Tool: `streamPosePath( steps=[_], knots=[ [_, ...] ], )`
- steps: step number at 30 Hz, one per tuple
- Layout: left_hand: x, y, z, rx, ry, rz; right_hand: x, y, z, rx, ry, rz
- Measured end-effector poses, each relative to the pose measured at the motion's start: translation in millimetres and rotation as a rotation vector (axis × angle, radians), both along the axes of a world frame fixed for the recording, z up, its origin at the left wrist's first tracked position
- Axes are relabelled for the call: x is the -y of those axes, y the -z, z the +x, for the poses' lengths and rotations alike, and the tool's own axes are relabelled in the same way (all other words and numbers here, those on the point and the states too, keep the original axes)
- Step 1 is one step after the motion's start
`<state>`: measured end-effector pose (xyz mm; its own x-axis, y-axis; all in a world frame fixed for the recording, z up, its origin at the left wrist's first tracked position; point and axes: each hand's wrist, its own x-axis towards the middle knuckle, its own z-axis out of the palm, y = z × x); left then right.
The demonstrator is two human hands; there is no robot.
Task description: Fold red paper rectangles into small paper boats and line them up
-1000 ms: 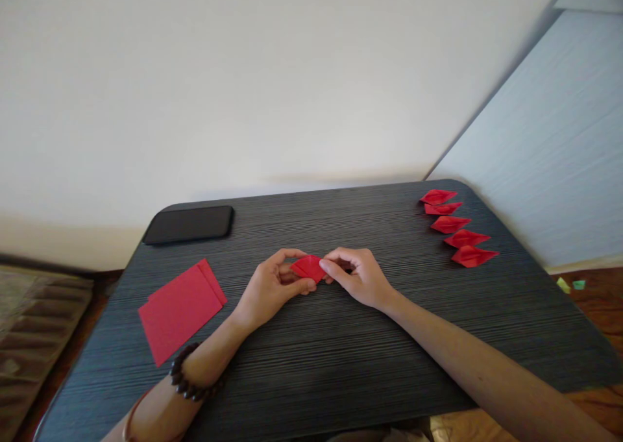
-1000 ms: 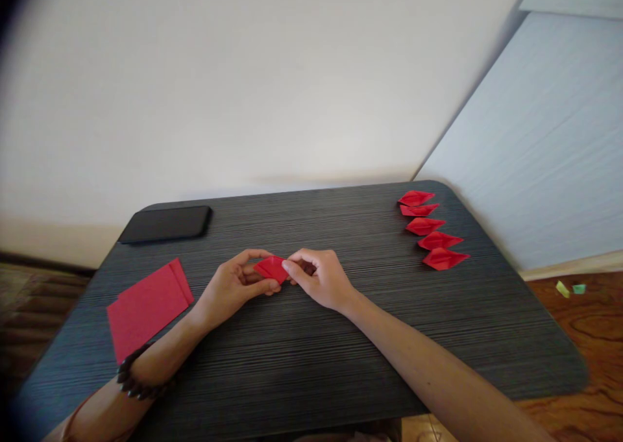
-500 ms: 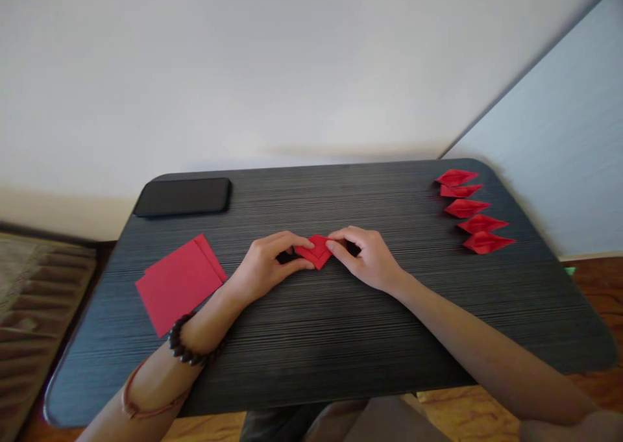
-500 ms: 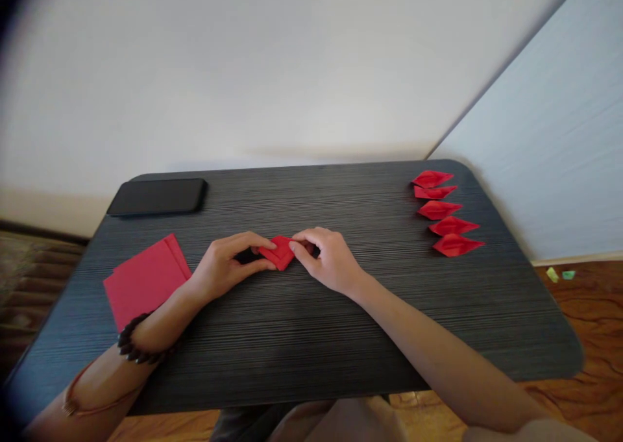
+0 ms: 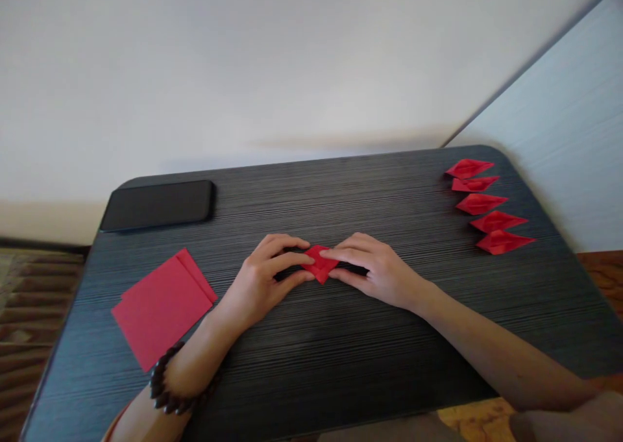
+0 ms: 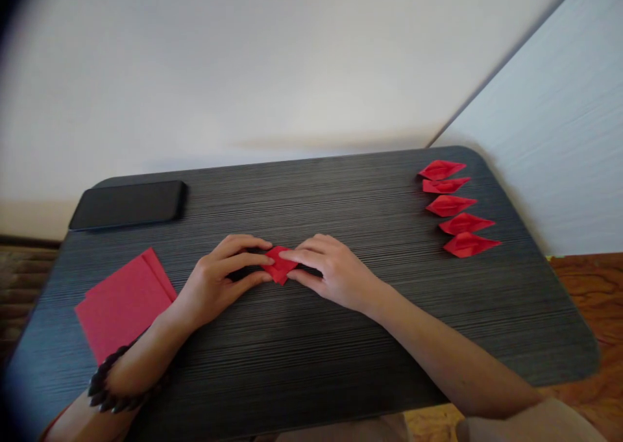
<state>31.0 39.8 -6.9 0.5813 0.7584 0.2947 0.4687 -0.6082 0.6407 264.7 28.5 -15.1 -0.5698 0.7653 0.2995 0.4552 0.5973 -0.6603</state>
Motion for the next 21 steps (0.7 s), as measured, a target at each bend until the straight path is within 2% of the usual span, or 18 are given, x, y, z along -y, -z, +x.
streamPosePath(
  steps=[7, 11, 21],
  knots=[
    [3.0, -0.3, -4.8, -0.199, 0.050, 0.272, 4.1, 2.6, -3.0, 0.069, 0.112, 0.068],
    [6.3, -3.3, -1.7, -0.276, 0.079, 0.378, 3.5, 1.5, -3.4, 0.046, 0.070, 0.052],
    [13.0, -1.8, 2.0, -0.342, 0.049, 0.392, 6.3, 4.9, -4.2, 0.046, 0.077, 0.108]
  ],
)
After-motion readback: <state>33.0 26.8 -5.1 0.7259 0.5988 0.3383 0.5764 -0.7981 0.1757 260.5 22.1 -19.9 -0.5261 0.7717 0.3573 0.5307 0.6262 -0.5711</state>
